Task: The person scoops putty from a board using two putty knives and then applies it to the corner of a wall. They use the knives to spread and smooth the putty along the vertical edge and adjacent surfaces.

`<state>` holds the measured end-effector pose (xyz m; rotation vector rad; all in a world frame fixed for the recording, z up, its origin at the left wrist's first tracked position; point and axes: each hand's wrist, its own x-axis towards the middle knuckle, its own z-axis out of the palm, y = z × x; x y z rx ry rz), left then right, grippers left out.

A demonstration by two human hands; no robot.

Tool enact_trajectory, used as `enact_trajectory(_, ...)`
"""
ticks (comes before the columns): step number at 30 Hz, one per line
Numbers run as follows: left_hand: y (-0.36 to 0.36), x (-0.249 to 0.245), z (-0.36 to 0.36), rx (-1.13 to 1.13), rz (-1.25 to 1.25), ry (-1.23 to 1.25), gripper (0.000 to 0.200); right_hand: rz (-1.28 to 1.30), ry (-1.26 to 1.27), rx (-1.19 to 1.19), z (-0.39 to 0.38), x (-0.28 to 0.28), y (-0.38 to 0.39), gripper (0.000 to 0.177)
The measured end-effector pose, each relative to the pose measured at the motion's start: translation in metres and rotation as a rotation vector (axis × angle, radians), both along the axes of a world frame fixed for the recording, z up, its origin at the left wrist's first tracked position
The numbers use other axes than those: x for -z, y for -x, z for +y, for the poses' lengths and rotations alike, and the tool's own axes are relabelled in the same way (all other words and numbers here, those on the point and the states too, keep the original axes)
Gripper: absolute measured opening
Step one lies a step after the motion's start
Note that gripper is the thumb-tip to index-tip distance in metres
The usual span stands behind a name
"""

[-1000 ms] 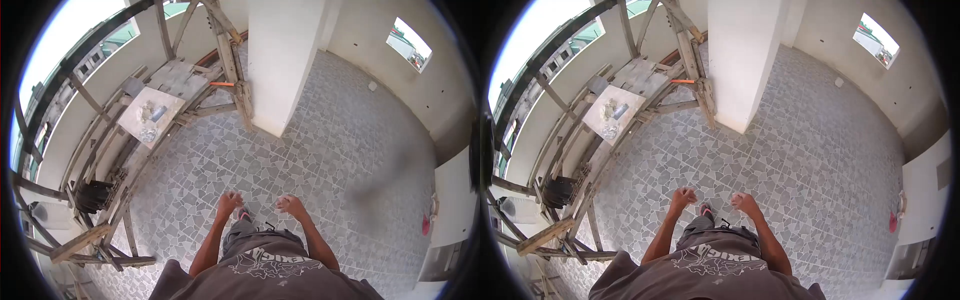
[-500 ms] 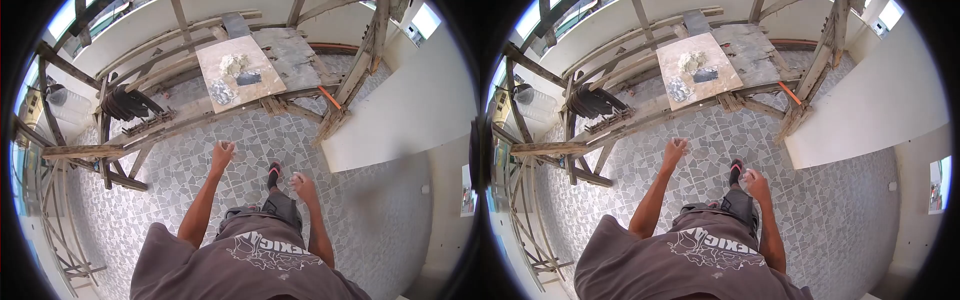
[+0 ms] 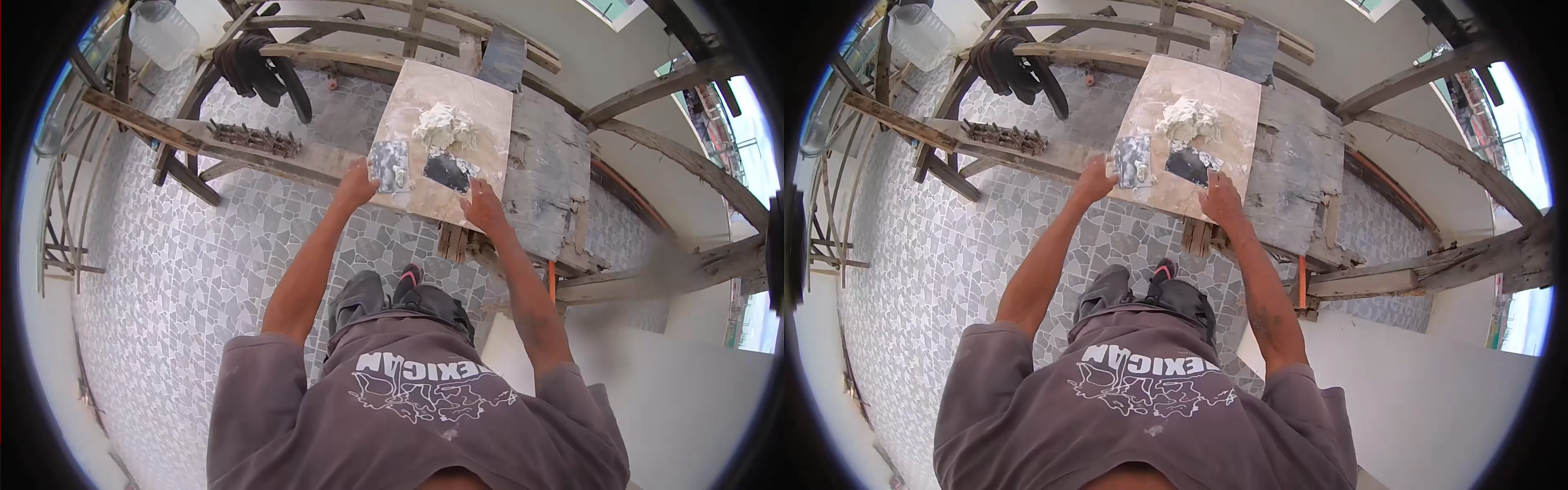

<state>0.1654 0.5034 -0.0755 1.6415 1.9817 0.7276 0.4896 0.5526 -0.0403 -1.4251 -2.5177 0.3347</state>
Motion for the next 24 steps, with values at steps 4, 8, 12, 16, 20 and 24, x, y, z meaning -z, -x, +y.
enact_trajectory(4,0.004,0.013,0.025,-0.028,0.068,0.085,0.06,-0.184,-0.015,-0.154,0.058,0.012,0.007,0.079)
enact_trajectory(8,0.014,0.003,0.05,0.068,0.169,0.123,0.07,-0.346,0.127,-0.175,0.084,0.025,0.008,0.094)
enact_trajectory(12,0.025,0.014,0.081,0.198,0.285,0.257,0.089,-0.414,0.161,-0.175,0.084,0.011,0.018,0.098)
enact_trajectory(16,0.022,0.012,0.093,0.224,0.306,0.353,0.105,-0.44,0.2,-0.144,0.085,0.006,0.024,0.101)
enact_trajectory(20,0.023,0.019,0.102,0.226,0.281,0.382,0.11,-0.419,0.213,-0.102,0.08,0.0,0.029,0.104)
enact_trajectory(24,0.027,0.034,0.111,0.258,0.267,0.409,0.112,-0.361,0.178,0.006,0.061,-0.009,0.033,0.104)
